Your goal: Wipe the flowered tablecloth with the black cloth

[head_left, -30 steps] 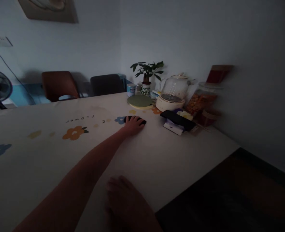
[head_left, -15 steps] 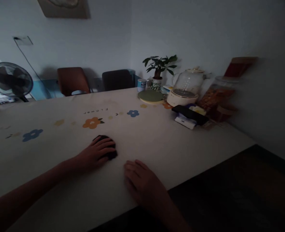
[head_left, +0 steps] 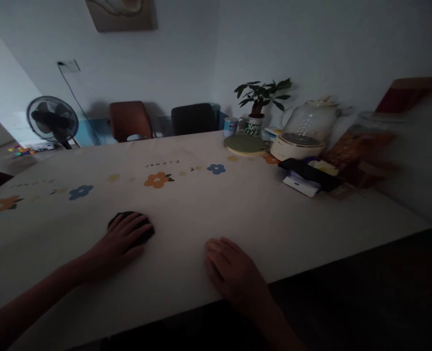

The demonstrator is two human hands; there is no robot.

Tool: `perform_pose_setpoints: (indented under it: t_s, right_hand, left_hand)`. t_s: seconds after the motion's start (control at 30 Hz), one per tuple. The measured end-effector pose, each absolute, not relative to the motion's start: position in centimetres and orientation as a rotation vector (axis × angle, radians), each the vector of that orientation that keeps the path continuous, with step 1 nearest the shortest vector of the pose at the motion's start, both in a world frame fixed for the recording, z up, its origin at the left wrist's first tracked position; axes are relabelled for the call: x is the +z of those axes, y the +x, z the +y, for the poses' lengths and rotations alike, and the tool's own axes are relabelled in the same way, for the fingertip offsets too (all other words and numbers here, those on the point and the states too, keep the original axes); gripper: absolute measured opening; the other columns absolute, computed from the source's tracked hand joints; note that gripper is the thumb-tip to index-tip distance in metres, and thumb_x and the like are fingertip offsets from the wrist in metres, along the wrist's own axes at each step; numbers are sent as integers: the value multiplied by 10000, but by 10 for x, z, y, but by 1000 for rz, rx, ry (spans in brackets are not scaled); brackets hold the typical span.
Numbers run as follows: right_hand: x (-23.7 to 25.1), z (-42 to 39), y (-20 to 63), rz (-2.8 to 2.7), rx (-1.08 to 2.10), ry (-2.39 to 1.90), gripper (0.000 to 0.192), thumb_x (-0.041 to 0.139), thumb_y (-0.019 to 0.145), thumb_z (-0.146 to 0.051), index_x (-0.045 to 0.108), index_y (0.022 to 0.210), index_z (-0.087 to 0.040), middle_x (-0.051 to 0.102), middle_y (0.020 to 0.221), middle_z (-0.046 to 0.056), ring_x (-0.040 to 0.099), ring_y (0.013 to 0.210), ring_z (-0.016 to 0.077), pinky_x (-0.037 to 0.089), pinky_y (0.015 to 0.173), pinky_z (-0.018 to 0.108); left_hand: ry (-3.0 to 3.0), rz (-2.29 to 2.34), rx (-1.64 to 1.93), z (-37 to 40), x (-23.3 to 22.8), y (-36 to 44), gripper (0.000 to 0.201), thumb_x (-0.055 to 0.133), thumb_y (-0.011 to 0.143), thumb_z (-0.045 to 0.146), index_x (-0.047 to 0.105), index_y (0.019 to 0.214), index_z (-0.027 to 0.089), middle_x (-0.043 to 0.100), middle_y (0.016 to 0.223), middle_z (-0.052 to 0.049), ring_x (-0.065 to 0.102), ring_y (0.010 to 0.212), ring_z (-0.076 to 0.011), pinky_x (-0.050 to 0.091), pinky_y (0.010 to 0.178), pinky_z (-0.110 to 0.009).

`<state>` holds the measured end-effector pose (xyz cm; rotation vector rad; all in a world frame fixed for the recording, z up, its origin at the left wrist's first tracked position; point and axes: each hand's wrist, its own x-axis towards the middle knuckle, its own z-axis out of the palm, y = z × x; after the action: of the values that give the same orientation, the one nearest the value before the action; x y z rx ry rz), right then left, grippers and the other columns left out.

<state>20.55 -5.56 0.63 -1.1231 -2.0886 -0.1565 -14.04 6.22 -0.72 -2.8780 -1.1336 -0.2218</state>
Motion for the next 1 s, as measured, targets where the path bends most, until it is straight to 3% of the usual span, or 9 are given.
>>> perform_pose_setpoints:
  t_s: [0.33,0.4,0.47,0.53,0.6,0.7,0.77,0.87,1.0]
  right_hand:
    - [7,-66,211,-1711,-185,-1024,217,495,881,-69,668,900,-200,760,840,37,721,769,131,588,895,303]
    - [10,-69,217,-1692,-161,-1068,237,478,893,-85,675,896,-217,765,838,22,731,792,135,591,887,297]
    - [15,-73,228,-1679,-157,-1138,240,468,917,-111,680,901,-223,770,867,21,739,852,150,592,891,309]
    - [20,-76,242,-1661,-180,-1224,231,464,947,-148,680,918,-225,772,919,34,735,912,171,589,905,337]
    - [22,-76,259,-1678,-215,-1297,210,474,968,-191,679,947,-227,768,974,50,726,950,185,578,927,362]
    - [21,-64,282,-1815,-256,-1379,215,478,983,-268,675,1053,-216,738,1122,92,692,1064,213,526,1012,426]
    - [18,-43,293,-1951,-245,-1442,287,456,991,-334,656,1156,-210,670,1283,125,625,1204,249,457,1080,498]
    - [15,1,298,-2154,-107,-1582,463,464,973,-466,570,1341,-205,471,1515,156,431,1408,316,380,1122,568]
    - [17,59,285,-2299,168,-1748,700,502,939,-550,422,1484,-119,310,1600,210,275,1486,358,315,1165,561]
  left_hand:
    - [-3181,-933,-150,80,8,95,503,403,997,429,433,1470,260,326,1591,-111,219,1491,-350,112,1198,-681]
    - [-3283,-1032,-234,94,14,130,482,434,982,399,473,1441,256,355,1581,-92,242,1489,-334,115,1212,-654]
    - [-3355,-1132,-385,106,24,146,472,394,986,376,485,1430,240,422,1544,-77,345,1450,-277,207,1230,-552]
    - [-3341,-1240,-562,117,37,138,497,299,1000,360,454,1447,206,472,1508,-82,433,1396,-223,311,1204,-451]
    - [-3258,-1360,-727,122,52,109,518,251,997,369,469,1422,170,514,1468,-98,473,1361,-214,359,1174,-421]
    - [-3093,-1589,-995,115,72,41,440,348,949,424,652,1156,182,665,1262,-68,587,1207,-218,421,1117,-400]
    - [-2950,-1783,-1127,102,82,-7,364,413,915,424,698,976,205,717,1100,-27,636,1069,-198,451,1072,-374]
    - [-2674,-2037,-1221,79,91,-71,322,435,887,393,699,868,209,720,959,-1,637,935,-169,479,980,-323]
    - [-2276,-2241,-1309,64,92,-134,284,425,849,303,686,812,197,681,822,14,603,785,-128,475,792,-243]
